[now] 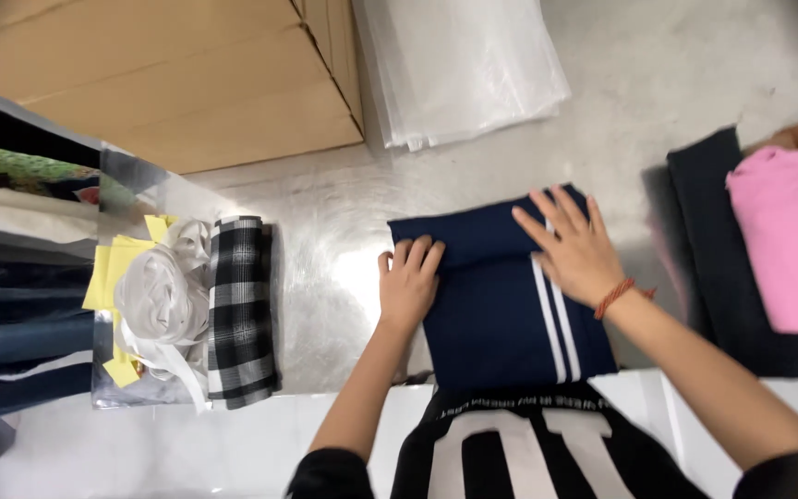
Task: The person takes a black and white checkered skirt from a hanger, folds it neatly on a metal table, and places it aside. They then take a pair of navy blue track pants, fold them, and place them on top of the skirt. Finally, the person places a folded pink garment into a clear plastic bag and seals it.
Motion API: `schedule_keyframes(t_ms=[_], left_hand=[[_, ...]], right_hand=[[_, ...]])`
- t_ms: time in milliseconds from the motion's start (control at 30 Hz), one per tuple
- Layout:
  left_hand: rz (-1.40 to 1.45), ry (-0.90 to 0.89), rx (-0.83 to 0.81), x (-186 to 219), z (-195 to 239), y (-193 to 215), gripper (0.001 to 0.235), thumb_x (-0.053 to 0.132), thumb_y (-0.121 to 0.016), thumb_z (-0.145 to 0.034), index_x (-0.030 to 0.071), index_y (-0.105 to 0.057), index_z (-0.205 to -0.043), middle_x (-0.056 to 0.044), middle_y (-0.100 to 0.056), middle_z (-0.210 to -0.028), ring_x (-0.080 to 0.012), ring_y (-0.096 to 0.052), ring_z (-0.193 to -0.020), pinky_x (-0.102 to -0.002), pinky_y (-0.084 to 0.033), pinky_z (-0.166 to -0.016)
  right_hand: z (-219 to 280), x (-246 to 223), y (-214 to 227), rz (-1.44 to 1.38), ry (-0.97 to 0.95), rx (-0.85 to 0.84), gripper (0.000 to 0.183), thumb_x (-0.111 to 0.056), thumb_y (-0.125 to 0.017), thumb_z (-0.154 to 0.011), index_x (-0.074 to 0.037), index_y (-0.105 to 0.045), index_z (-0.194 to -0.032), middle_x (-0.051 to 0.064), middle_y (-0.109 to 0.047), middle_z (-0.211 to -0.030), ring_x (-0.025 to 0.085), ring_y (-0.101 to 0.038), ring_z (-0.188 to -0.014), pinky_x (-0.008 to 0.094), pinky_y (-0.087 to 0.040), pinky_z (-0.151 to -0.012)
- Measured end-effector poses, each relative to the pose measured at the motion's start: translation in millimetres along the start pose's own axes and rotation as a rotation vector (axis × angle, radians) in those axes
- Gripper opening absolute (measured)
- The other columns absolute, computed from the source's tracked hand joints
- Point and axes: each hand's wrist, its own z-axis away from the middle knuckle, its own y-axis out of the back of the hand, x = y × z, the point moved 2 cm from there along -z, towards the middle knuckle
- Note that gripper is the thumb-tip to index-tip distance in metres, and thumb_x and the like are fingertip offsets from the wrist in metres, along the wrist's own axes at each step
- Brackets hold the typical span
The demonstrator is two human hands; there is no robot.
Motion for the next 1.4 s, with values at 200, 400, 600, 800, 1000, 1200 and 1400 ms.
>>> schedule_keyframes(t_ms=[200, 400, 600, 800, 1000, 1200, 1400], left_hand=[[0.090, 0.010, -0.164, 7, -20, 24, 0.047, 0.060, -0.070, -0.089, 0.017, -0.060, -0.105, -0.004, -0.058, -0.110, -0.0287, -0.056, -0.112, -0.049, -0.047, -0.094], [0.040, 0.132, -0.412, 22, -78, 14, 0.118, 0.052, -0.090, -0.077, 0.018, -0.021, -0.166, -0.013, -0.061, -0.139, -0.0328, -0.055, -0.135, -0.060, -0.030, -0.118], [-0.048, 0.149, -0.490, 20, -70, -64, 0.108, 0.054, -0.098, -0.063, 0.013, -0.048, -0.149, -0.013, -0.058, -0.136, -0.0351, -0.053, -0.135, -0.058, -0.040, -0.115], [-0.226, 0.037, -0.186, 45, -53, -42, 0.083, 0.043, -0.101, -0.061, 0.013, -0.049, -0.118, -0.013, -0.051, -0.119, -0.0322, -0.049, -0.117, -0.045, -0.042, -0.092], [-0.267, -0.048, 0.329, 61, -30, -22, 0.008, 0.023, -0.058, -0.100, 0.016, -0.058, -0.103, -0.008, -0.053, -0.097, -0.0272, -0.054, -0.092, -0.043, -0.043, -0.072], [-0.265, -0.074, 0.323, 78, 4, 1, 0.016, 0.021, -0.056, -0.103, 0.016, -0.061, -0.117, -0.006, -0.054, -0.102, -0.0260, -0.055, -0.093, -0.040, -0.043, -0.073], [-0.067, -0.026, 0.057, 83, 42, 28, 0.076, 0.045, -0.077, -0.084, 0.008, -0.052, -0.146, -0.013, -0.052, -0.133, -0.0307, -0.051, -0.118, -0.043, -0.042, -0.087]], right_hand=[[12, -9, 5, -0.061, -0.032, -0.065, 0.071, -0.057, -0.047, -0.103, -0.041, -0.028, -0.169, 0.002, -0.013, -0.182, 0.033, -0.010, -0.166, 0.075, -0.011, -0.123], [17, -15, 11, -0.128, -0.133, -0.197, 0.065, -0.049, -0.041, -0.109, -0.045, -0.020, -0.170, -0.002, -0.001, -0.183, 0.029, 0.002, -0.167, 0.077, 0.002, -0.122], [30, -21, 14, -0.164, -0.127, -0.202, 0.070, -0.035, -0.051, -0.108, -0.041, -0.022, -0.171, 0.004, -0.008, -0.179, 0.034, -0.005, -0.165, 0.074, 0.003, -0.124], [26, -6, 4, -0.111, -0.075, 0.026, 0.069, -0.038, -0.074, -0.094, -0.034, -0.050, -0.159, 0.005, -0.045, -0.141, 0.035, -0.039, -0.146, 0.073, -0.013, -0.123], [1, -10, 35, -0.176, -0.017, -0.084, 0.070, -0.026, -0.080, -0.091, -0.015, -0.055, -0.154, 0.016, -0.044, -0.156, 0.039, -0.035, -0.155, 0.056, -0.029, -0.127], [-16, -20, 7, -0.106, 0.034, -0.369, 0.097, -0.040, -0.087, -0.082, -0.022, -0.040, -0.165, 0.016, -0.048, -0.163, 0.036, -0.037, -0.158, 0.052, -0.023, -0.130], [5, -41, -18, 0.098, -0.003, -0.247, 0.094, -0.041, -0.087, -0.080, -0.030, -0.041, -0.162, 0.006, -0.054, -0.150, 0.030, -0.041, -0.150, 0.051, -0.017, -0.130]])
